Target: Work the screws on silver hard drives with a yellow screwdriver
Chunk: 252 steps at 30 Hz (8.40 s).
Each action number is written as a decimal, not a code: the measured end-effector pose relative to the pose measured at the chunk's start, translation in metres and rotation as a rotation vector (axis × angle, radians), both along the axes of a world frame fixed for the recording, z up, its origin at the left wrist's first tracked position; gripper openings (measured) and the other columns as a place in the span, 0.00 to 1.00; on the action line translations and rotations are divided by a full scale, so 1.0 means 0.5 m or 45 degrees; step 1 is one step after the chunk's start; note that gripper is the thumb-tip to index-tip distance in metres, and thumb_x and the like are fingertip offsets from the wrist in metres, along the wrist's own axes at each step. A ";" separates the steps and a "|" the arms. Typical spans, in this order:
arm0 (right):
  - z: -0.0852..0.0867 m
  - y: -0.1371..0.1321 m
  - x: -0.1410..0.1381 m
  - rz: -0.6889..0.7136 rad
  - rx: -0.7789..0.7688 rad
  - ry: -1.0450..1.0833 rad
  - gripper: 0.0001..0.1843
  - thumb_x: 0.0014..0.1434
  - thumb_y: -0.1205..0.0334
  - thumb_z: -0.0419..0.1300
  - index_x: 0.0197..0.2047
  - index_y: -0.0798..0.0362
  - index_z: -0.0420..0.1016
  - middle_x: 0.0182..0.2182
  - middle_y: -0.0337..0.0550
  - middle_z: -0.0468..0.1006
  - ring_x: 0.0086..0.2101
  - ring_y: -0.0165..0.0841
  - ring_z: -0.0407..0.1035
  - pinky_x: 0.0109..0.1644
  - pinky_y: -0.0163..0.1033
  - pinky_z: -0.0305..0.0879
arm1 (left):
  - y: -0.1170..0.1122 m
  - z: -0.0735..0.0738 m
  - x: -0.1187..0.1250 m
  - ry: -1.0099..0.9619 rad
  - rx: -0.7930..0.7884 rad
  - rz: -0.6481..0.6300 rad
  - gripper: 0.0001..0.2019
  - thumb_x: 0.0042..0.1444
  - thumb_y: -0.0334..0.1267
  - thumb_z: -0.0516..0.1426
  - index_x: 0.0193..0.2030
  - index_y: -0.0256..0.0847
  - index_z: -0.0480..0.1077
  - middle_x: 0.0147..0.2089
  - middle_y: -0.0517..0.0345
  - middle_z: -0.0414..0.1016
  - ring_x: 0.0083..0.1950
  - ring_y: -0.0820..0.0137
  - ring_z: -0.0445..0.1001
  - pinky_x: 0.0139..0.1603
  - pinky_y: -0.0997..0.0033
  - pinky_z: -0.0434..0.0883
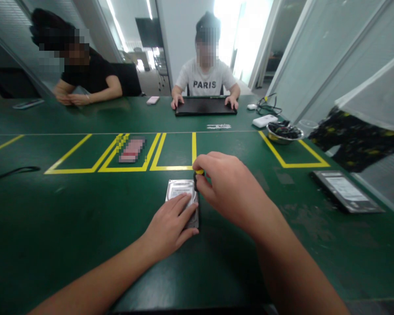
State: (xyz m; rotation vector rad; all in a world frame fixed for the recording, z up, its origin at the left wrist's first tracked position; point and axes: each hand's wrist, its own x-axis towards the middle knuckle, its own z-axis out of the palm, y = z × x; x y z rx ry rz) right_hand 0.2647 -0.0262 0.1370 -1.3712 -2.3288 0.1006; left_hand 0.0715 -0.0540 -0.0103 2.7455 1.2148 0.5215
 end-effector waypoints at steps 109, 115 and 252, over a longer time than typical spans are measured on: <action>-0.011 0.009 0.006 0.012 0.068 0.060 0.03 0.59 0.66 0.62 0.38 0.53 0.76 0.34 0.40 0.78 0.35 0.33 0.70 0.39 0.38 0.62 | 0.002 0.001 -0.004 -0.101 -0.050 -0.009 0.27 0.55 0.47 0.63 0.59 0.38 0.66 0.67 0.42 0.65 0.69 0.50 0.61 0.68 0.46 0.63; -0.009 0.008 0.002 0.045 0.035 0.051 0.04 0.61 0.62 0.61 0.38 0.51 0.77 0.36 0.42 0.76 0.36 0.34 0.70 0.40 0.38 0.62 | 0.003 0.004 -0.003 -0.104 -0.052 -0.005 0.27 0.55 0.47 0.63 0.58 0.38 0.66 0.66 0.42 0.65 0.69 0.50 0.62 0.68 0.47 0.63; -0.017 0.020 0.008 0.074 0.047 0.081 0.05 0.60 0.66 0.59 0.40 0.52 0.75 0.36 0.41 0.78 0.37 0.34 0.70 0.42 0.39 0.64 | 0.003 0.004 -0.004 -0.097 -0.061 -0.010 0.27 0.55 0.47 0.63 0.59 0.39 0.66 0.67 0.43 0.65 0.69 0.50 0.61 0.68 0.46 0.63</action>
